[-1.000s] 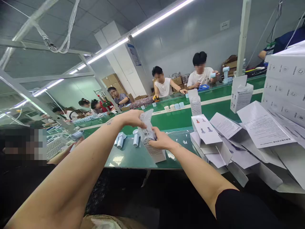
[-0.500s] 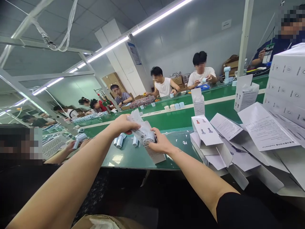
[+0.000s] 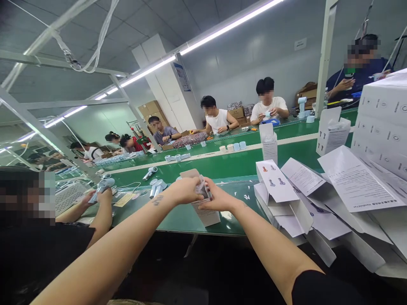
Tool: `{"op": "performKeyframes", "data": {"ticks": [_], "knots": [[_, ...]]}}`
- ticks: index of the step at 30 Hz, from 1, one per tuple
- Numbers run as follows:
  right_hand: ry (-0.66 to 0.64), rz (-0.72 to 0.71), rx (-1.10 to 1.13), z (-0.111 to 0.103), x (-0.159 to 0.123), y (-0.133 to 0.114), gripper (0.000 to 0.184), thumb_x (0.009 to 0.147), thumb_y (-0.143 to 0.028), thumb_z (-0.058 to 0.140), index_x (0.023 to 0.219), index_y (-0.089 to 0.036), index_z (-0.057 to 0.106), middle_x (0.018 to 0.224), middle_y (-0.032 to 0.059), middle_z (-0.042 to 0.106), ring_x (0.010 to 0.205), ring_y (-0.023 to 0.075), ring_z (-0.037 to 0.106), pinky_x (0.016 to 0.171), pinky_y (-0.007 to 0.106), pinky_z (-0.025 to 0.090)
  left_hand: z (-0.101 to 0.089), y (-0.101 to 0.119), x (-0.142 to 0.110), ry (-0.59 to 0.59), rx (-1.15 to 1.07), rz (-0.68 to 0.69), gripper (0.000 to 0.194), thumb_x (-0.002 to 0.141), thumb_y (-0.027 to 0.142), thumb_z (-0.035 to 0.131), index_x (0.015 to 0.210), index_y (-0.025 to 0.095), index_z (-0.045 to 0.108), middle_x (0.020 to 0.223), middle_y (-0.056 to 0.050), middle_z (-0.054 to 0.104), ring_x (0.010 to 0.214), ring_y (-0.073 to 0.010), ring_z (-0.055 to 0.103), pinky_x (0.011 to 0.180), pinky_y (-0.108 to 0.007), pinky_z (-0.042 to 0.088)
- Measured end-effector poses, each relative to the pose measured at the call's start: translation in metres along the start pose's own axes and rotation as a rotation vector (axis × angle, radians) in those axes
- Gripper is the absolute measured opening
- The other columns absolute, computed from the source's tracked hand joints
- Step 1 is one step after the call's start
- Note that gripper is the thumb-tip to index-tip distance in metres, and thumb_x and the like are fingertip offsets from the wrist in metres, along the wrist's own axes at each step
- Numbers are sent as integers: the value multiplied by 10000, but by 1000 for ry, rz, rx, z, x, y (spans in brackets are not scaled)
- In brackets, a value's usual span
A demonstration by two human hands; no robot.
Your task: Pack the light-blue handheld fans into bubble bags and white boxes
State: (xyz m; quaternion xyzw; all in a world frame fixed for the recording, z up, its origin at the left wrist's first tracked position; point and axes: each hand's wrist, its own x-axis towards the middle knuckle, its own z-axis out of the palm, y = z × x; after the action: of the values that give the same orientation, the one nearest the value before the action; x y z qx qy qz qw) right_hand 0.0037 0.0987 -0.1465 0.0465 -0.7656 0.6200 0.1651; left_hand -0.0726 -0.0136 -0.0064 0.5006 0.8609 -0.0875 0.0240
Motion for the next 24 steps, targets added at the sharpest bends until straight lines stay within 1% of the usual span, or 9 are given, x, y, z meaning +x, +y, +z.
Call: {"op": "performKeyframes", "data": {"ticks": [3,6,8,10,12,14,16,19,24], "knots": [[26,21,31,4,-4,10,1137,616,-233,771,1436,-345,-8,1403,109,297,1189,224,432,868,364,469,9,-7,-7,123,2,110,346,809,464,490,1018,234,642,1040,-96,674,994,-283,581,819,-396,450],[70,46,50,10,-5,19,1259,580,-235,798,1431,-328,-124,1371,122,350,1162,215,464,852,361,478,28,-11,-16,46,88,239,379,784,552,521,792,217,697,840,-116,693,1038,-359,520,900,-551,364],[76,58,49,12,-1,23,1132,584,-266,800,1446,-290,66,1275,106,467,1122,221,500,829,353,485,39,-19,-20,88,34,314,381,747,580,571,770,220,694,826,-105,694,1111,-375,476,972,-611,269],[110,58,19,6,12,24,896,560,-276,809,1338,-240,364,1178,90,547,1076,233,527,811,351,490,45,-38,-22,297,-160,334,341,767,548,565,881,249,684,948,-70,694,1154,-326,468,1025,-561,246],[231,49,-20,-10,36,26,761,519,-258,822,1205,-210,495,1134,79,578,1036,232,540,832,364,482,51,-70,-21,574,-429,153,343,814,518,495,956,249,652,983,-45,681,1040,-252,549,957,-430,376],[409,73,-19,-33,71,30,766,478,-220,824,1172,-209,500,1104,61,591,985,212,556,856,377,471,68,-110,-16,748,-627,-173,364,830,517,433,871,217,635,809,-28,664,806,-202,594,761,-325,460],[542,137,14,-59,113,39,759,454,-170,800,1147,-213,492,1080,41,592,921,188,570,831,375,481,99,-147,-7,691,-699,-435,334,811,491,439,753,207,604,647,-8,607,672,-195,581,652,-301,456],[631,206,9,-90,170,64,730,441,-107,742,1111,-200,469,1037,27,580,851,164,572,792,370,489,157,-177,12,468,-710,-585,278,758,453,508,779,191,599,748,-54,651,766,-237,623,712,-326,472],[724,246,-72,-119,212,106,656,468,-91,677,1073,-176,439,968,34,579,835,174,573,767,373,486,207,-170,52,445,-752,-631,514,711,520,570,1032,119,558,1115,-212,601,1087,-335,559,915,-411,415]]}}
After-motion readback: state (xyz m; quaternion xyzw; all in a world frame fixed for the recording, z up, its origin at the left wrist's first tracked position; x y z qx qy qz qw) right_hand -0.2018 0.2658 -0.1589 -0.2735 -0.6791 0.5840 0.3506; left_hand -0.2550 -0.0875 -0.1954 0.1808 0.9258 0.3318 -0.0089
